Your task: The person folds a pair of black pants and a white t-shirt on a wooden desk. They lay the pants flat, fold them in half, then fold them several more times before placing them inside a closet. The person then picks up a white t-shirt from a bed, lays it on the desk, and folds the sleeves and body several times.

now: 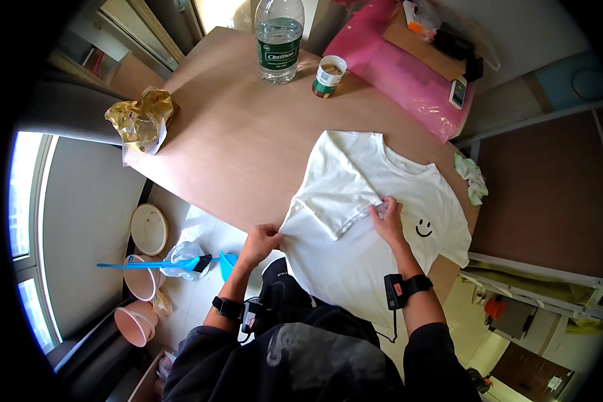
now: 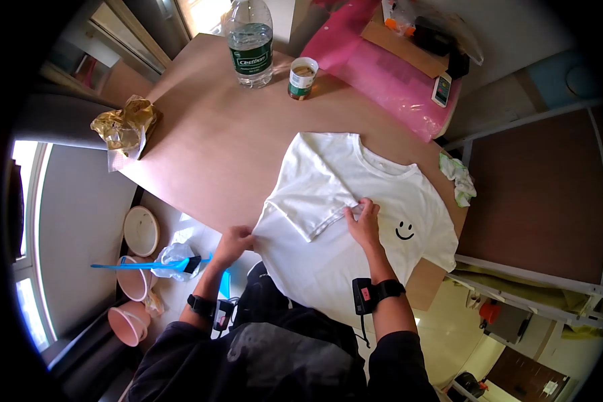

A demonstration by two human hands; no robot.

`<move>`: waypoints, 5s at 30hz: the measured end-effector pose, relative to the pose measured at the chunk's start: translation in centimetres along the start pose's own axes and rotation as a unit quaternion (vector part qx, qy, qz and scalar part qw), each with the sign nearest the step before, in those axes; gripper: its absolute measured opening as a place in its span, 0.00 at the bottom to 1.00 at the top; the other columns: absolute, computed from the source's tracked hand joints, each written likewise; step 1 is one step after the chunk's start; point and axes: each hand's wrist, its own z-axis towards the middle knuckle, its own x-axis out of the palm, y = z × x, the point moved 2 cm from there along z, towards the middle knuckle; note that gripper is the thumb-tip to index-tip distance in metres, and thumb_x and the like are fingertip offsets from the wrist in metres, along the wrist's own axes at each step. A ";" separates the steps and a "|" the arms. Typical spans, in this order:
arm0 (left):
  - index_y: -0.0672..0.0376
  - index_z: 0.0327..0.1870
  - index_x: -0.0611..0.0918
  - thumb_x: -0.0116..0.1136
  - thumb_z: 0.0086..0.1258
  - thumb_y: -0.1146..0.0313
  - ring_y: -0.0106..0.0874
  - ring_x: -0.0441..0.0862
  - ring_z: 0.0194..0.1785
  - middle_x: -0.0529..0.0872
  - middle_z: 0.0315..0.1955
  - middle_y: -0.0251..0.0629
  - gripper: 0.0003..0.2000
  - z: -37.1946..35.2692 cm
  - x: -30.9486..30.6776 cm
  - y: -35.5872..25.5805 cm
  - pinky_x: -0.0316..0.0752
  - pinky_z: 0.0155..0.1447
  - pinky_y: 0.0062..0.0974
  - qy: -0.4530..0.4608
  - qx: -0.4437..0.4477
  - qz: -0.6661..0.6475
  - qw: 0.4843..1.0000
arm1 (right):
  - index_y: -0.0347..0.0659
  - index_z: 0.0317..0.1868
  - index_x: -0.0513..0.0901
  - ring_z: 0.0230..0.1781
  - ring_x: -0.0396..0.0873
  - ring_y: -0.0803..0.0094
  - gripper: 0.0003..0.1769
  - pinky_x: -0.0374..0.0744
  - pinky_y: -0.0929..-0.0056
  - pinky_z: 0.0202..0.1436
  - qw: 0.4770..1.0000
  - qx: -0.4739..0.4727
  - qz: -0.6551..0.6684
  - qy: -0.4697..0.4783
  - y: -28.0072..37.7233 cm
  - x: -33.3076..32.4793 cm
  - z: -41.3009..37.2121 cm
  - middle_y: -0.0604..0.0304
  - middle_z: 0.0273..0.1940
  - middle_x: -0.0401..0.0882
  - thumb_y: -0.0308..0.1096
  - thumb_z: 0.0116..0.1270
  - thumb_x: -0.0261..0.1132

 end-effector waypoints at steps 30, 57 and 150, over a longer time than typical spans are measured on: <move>0.63 0.32 0.82 0.61 0.62 0.72 0.19 0.77 0.31 0.81 0.25 0.28 0.04 -8.0 2.4 12.4 0.71 0.35 0.18 0.062 -0.039 -0.162 0.984 | 0.38 0.56 0.64 0.51 0.70 0.45 0.31 0.72 0.58 0.54 0.997 -0.034 -0.055 0.042 -0.6 -0.2 1.2 0.41 0.55 0.61 0.51 0.63 0.63; 0.68 0.44 0.83 0.55 0.60 0.73 0.18 0.77 0.35 0.84 0.29 0.31 0.13 -13.5 4.2 13.7 0.74 0.41 0.20 -0.010 0.028 -0.058 0.998 | 0.34 0.55 0.71 0.54 0.72 0.51 0.23 0.71 0.61 0.59 0.950 -0.272 -0.145 0.057 6.2 -2.7 0.8 0.47 0.54 0.71 0.36 0.63 0.64; 0.67 0.40 0.78 0.55 0.65 0.78 0.36 0.79 0.34 0.81 0.32 0.47 0.05 -9.9 3.3 21.2 0.74 0.41 0.28 -0.251 0.031 0.156 0.955 | 0.39 0.63 0.68 0.64 0.63 0.47 0.32 0.63 0.48 0.65 0.929 -0.352 -0.106 -0.047 8.0 -0.8 3.9 0.46 0.62 0.65 0.36 0.59 0.66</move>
